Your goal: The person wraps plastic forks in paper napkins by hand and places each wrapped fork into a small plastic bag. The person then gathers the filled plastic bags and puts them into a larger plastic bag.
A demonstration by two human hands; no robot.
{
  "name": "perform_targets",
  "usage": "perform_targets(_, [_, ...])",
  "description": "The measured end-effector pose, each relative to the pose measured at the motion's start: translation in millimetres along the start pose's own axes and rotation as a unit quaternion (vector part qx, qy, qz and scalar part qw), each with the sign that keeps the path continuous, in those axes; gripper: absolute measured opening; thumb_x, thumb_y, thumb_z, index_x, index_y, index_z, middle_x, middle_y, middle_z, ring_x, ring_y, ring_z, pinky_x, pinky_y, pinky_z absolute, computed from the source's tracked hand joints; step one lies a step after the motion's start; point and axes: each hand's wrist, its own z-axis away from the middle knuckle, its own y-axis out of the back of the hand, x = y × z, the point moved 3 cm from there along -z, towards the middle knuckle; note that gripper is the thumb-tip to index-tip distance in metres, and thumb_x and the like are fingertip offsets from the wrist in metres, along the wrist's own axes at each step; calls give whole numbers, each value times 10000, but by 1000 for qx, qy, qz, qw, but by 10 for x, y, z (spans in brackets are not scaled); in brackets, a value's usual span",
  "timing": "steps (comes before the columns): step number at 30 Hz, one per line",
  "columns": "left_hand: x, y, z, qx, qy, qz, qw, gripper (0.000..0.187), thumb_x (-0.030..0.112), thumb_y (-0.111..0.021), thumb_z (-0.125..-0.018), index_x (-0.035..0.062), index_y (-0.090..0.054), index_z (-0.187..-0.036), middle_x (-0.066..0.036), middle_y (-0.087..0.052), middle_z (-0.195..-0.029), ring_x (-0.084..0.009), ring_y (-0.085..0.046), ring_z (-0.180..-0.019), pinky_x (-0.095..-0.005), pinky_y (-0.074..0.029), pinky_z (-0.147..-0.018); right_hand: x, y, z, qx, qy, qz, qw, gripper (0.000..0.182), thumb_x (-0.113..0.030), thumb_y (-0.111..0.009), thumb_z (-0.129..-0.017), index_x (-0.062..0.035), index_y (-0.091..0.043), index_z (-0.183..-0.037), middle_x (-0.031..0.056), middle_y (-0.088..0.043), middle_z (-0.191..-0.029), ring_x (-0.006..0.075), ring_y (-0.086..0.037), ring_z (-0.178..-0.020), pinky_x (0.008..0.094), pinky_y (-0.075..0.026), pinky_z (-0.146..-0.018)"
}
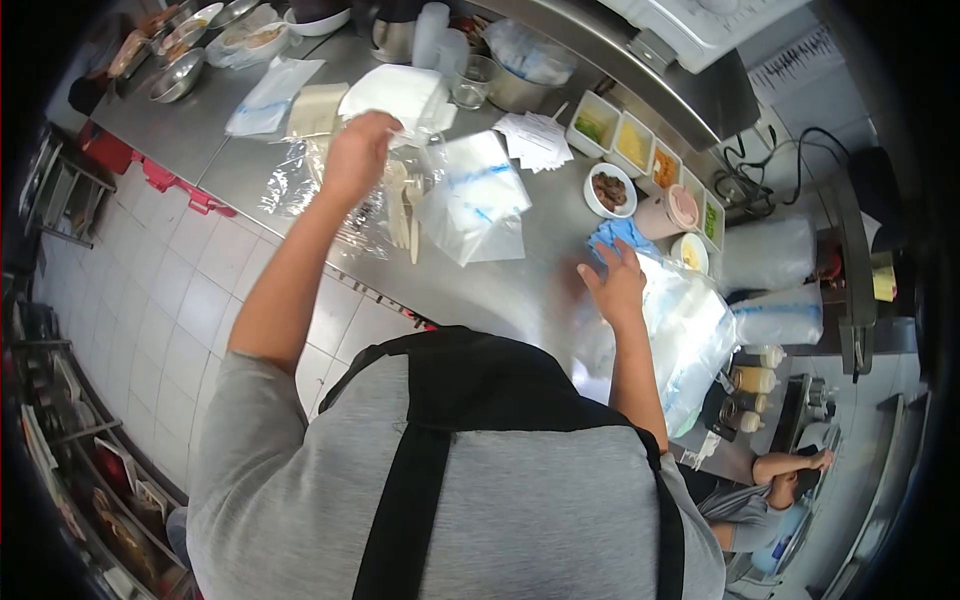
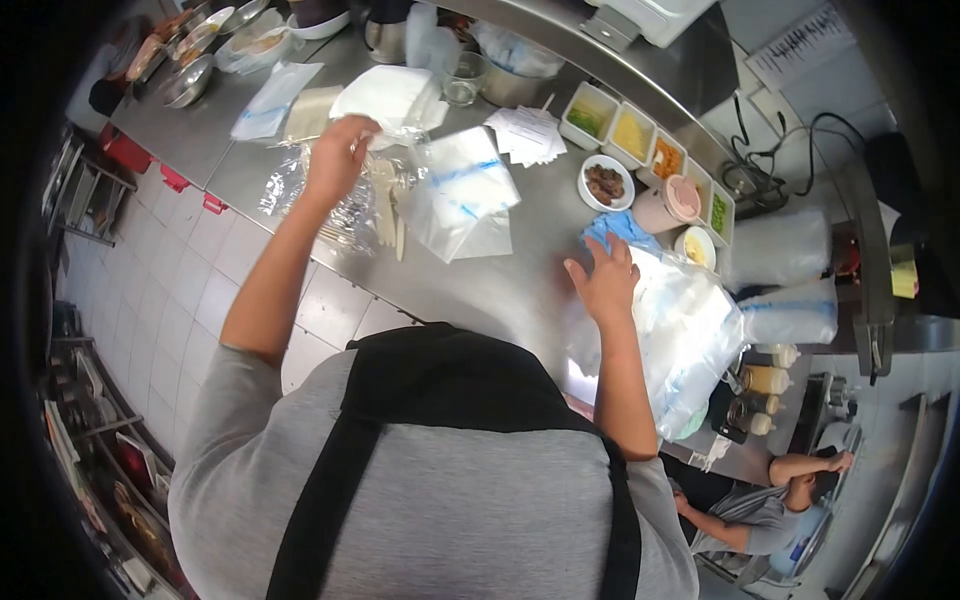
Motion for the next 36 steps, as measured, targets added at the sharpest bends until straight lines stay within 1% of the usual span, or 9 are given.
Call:
perform_targets(1, [-174,79,-135,-8,-6,-23,1000,209,-34,-613,-764,56,-630,-951,-117,-641,-997,-323,-602,-958,-388,-486,-815,-142,46,-29,84,57,-61,993,379,-282,-707,-783,-102,-654,-1112,168,-516,-1293,338,-469,-1210,504,-362,-990])
perform_targets(5, [-724,89,-494,-144,-81,-79,983,276,31,-696,-713,53,-642,-983,-120,-637,-1080,-322,-601,-981,-405,-475,-852,-667,-145,34,104,160,-222,956,226,-172,-684,-788,-61,-681,-985,161,-635,-1075,349,-588,-1022,408,-459,-896])
perform_targets(7, [-867,16,-578,-210,-140,-80,964,296,58,-719,-697,48,-649,-985,-125,-646,-1065,-320,-606,-969,-404,-474,-853,-782,-396,183,62,136,-248,957,217,-161,-683,-784,-69,-680,-980,142,-625,-1102,341,-575,-1060,416,-446,-916])
perform_targets(8, [-933,-21,-628,-244,-122,-89,958,307,77,-732,-684,57,-656,-981,-120,-654,-1041,-314,-611,-961,-398,-479,-841,-799,-518,248,41,122,-262,957,213,-156,-682,-782,-74,-679,-978,133,-620,-1115,336,-568,-1080,419,-439,-927])
perform_targets(10, [-969,-88,-737,-314,-87,-106,939,330,114,-759,-658,76,-671,-975,-110,-670,-993,-301,-622,-943,-386,-489,-815,-804,-667,380,102,153,-225,957,213,-138,-684,-773,-84,-676,-978,113,-609,-1137,328,-551,-1115,420,-425,-945])
perform_targets(19, [-1192,-161,-970,-380,-73,-11,922,214,128,-762,-679,35,-706,-863,-124,-689,-872,-292,-654,-811,-362,-511,-740,-811,-765,531,158,127,-214,956,243,-105,-697,-752,-97,-665,-993,79,-594,-1173,308,-522,-1169,401,-399,-977])
perform_targets(31, [-1239,-160,-1013,-407,-20,36,913,208,109,-746,-707,50,-721,-905,-121,-701,-883,-258,-671,-822,-338,-512,-766,-800,-745,519,165,127,-210,955,247,-115,-704,-755,-82,-664,-996,72,-609,-1159,295,-531,-1165,395,-396,-981])
perform_targets(34, [-1110,-118,-931,-380,-104,-17,919,201,103,-753,-698,59,-710,-889,-120,-698,-867,-265,-669,-820,-343,-513,-762,-807,-751,530,170,122,-208,955,237,-119,-702,-760,-79,-665,-990,76,-612,-1151,296,-534,-1160,395,-395,-978])
perform_targets(36, [-1124,-142,-911,-375,-116,-24,920,198,99,-756,-695,62,-701,-881,-115,-695,-851,-270,-668,-814,-343,-516,-749,-816,-759,542,174,120,-208,955,229,-122,-700,-763,-75,-664,-985,79,-614,-1146,297,-536,-1157,395,-394,-975])
